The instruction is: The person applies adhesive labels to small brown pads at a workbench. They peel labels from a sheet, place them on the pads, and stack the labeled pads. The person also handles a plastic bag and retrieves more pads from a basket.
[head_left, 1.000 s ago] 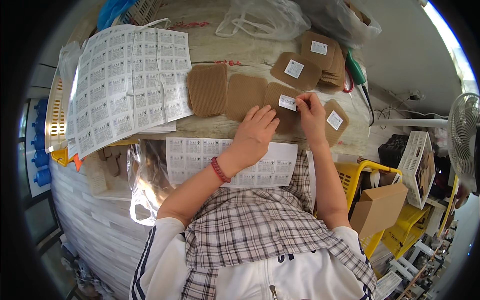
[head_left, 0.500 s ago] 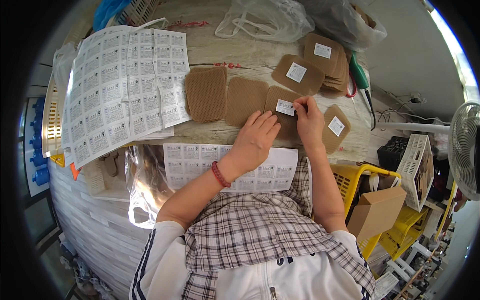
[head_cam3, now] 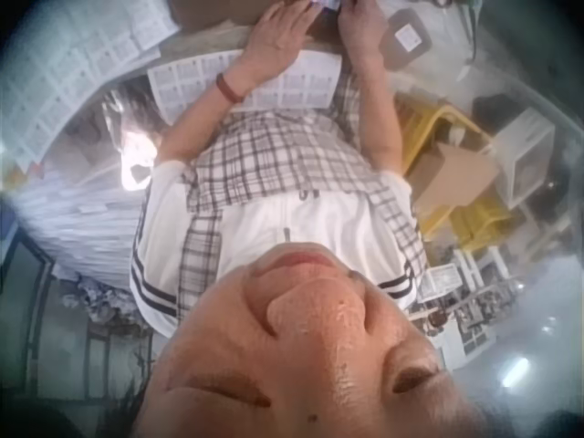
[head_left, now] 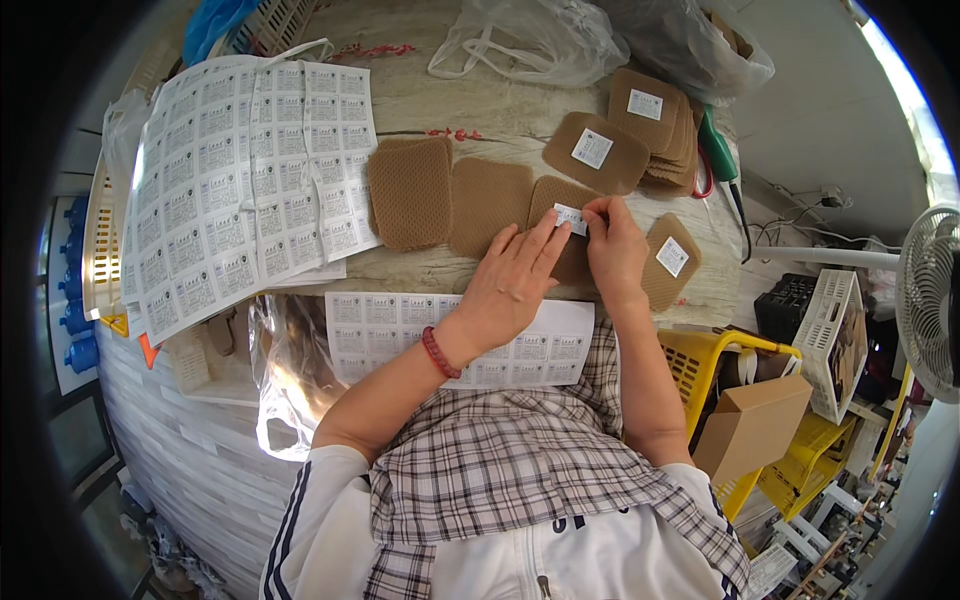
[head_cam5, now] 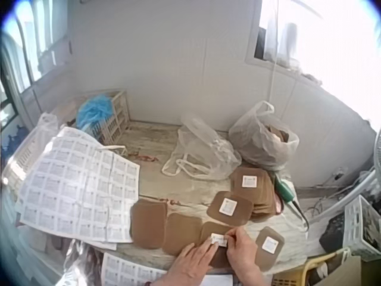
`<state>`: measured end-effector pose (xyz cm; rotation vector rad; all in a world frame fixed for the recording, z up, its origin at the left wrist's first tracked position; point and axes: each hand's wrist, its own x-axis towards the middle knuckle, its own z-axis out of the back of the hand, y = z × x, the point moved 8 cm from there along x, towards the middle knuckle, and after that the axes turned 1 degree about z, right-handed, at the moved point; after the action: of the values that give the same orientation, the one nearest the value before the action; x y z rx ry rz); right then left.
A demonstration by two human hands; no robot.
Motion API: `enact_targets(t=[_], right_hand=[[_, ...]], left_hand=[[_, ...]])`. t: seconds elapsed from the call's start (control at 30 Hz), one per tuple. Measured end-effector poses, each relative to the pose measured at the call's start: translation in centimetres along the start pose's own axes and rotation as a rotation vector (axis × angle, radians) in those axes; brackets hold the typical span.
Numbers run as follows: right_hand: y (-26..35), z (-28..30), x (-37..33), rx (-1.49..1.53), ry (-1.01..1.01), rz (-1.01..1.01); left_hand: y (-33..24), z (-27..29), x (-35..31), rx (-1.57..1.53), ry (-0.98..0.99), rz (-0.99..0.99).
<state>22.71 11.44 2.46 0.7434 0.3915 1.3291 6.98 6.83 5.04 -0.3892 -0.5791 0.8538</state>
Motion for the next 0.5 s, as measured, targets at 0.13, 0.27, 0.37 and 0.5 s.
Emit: enact_targets(t=[0.13,0.27,0.37,0.5], right_hand=[[0.5,0.0,-0.3,-0.058,-0.029,0.067],[1.9,-0.3,-1.0,-0.200,-0.108,0.218],[2.4,-0.4,-1.3,-0.241,-0.157,0.237],[1.8,-0.9,-1.3,-0.259,-0.161,0.238]], left_hand=[[0.1,-0.8,0.0,0.045,0.067,-0.002],[0.3,-1.6,-0.3,0.119,0.109,-0.015],[0.1,-1.5,-0.3,0.154,0.110,-0.019],[-0.1,-1.7,-0.4,0.185,0.103,-0.016]])
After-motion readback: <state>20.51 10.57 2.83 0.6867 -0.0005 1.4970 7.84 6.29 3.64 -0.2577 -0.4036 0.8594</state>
